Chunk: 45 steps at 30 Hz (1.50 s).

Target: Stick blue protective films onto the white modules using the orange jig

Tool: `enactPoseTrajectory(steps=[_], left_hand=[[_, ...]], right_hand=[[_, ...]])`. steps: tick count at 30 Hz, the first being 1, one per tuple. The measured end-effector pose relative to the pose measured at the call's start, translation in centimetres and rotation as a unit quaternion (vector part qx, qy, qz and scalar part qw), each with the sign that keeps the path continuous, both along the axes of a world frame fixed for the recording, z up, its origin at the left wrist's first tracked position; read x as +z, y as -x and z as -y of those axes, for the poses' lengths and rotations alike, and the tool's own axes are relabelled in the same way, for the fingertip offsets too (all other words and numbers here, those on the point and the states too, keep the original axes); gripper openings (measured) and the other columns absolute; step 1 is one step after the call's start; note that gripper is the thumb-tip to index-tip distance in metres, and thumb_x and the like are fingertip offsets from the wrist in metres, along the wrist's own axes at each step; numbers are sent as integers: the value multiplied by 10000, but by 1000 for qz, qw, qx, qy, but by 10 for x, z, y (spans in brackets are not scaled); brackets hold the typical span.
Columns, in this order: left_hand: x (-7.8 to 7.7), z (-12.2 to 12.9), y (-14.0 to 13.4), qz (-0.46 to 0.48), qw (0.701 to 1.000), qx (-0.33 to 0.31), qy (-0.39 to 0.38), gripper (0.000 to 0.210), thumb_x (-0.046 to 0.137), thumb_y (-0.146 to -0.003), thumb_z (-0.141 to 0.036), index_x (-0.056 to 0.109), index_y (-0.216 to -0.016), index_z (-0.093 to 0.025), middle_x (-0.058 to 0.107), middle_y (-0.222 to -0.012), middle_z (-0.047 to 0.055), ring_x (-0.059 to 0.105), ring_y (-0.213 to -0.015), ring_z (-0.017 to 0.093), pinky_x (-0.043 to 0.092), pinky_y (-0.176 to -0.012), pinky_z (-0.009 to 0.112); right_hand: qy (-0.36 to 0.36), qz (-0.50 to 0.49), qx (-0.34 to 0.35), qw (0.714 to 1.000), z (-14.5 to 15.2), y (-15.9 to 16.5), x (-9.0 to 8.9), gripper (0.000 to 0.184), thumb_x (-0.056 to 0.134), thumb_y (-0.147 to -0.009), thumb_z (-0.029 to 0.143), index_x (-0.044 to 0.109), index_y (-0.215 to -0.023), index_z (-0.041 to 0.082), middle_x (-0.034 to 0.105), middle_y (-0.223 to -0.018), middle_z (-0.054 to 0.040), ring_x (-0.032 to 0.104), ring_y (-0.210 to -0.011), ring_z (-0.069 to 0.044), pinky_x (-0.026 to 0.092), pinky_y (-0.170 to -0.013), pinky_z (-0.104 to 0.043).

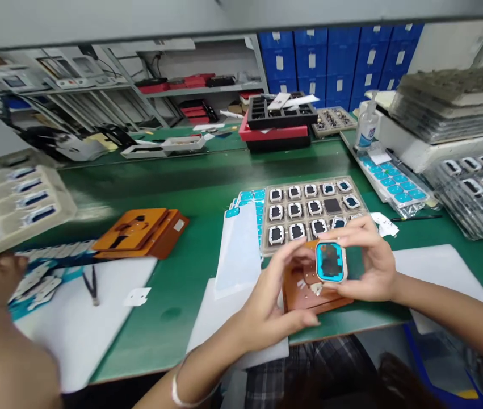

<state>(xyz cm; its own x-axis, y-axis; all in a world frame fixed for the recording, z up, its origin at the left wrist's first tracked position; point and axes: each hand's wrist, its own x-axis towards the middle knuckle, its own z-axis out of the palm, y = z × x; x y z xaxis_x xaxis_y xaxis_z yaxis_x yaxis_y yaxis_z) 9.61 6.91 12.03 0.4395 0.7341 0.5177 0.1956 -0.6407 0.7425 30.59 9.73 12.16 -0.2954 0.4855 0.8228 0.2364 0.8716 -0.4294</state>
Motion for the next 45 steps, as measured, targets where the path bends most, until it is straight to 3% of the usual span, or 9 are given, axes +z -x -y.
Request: enactPoseTrajectory(steps=[3,7,10,20,24,28,32,38,45], left_hand=[[40,2,-15,66,995,8,73,604,629,-878,-573,443,-1386,-304,686,-1040,55,677,-926,195,569,-831,331],[81,-4,-32,154,983,99,-32,417,833,-743,-395,678,-1105,-260,725,-934,12,673,-798,155,578,-758,274],[93,-8,-35,155,978,98,-97,346,828,-755,-336,728,-1077,-261,754,-928,12,689,-753,151,587,-704,256],[85,-10,-22,164,961,109,-196,382,812,-771,-244,730,-1142,-280,760,-958,-10,706,-819,136,577,-754,201],[82,-18,-19,149,954,108,-235,446,823,-763,-267,707,-1192,-306,756,-997,-27,702,-843,129,576,-794,197],[81,-26,-13,125,945,101,-286,434,791,-800,-326,692,-1222,-295,761,-1010,-12,715,-812,142,593,-767,221],[85,-25,-11,117,945,87,-292,439,777,-812,-342,684,-1236,-273,766,-984,10,720,-784,166,611,-724,259],[91,-21,-12,84,951,37,-295,463,754,-838,-326,650,-1284,-260,759,-961,30,704,-796,161,592,-718,260],[90,-23,-7,54,954,-2,-295,508,687,-885,-244,568,-1378,-280,735,-1031,69,689,-868,190,585,-739,301]], right_hand=[[-29,-54,-28,998,-6,11,31,485,778,-763,314,447,-1118,299,668,-1119,-72,651,-990,-265,534,-827,-461],[-113,-126,-64,984,-7,22,60,435,762,-792,304,473,-1117,288,636,-1156,-100,639,-1058,-276,560,-852,-454],[-126,-151,-71,978,-4,22,67,334,721,-827,230,534,-1102,261,640,-1170,-121,636,-1070,-270,577,-840,-434],[-147,-161,-18,976,-6,16,69,308,696,-774,23,664,-1019,207,758,-1052,-79,736,-936,-182,614,-824,-274],[17,-217,71,973,-7,16,71,324,669,-798,8,692,-1014,247,759,-1076,-38,736,-916,-161,617,-788,-258],[265,-258,226,901,-8,9,78,169,595,-934,187,719,-1036,241,748,-1024,-37,711,-703,-110,596,-591,-202],[396,-254,327,820,-8,4,82,166,718,-862,252,735,-1016,192,719,-816,-18,669,-608,-87,571,-551,-170],[455,-252,370,770,-2,3,83,225,768,-814,211,730,-1035,191,709,-779,-8,660,-589,-70,507,-482,-101],[435,-295,377,763,5,3,87,192,759,-818,161,719,-999,208,717,-793,4,684,-588,-76,545,-496,-109]])
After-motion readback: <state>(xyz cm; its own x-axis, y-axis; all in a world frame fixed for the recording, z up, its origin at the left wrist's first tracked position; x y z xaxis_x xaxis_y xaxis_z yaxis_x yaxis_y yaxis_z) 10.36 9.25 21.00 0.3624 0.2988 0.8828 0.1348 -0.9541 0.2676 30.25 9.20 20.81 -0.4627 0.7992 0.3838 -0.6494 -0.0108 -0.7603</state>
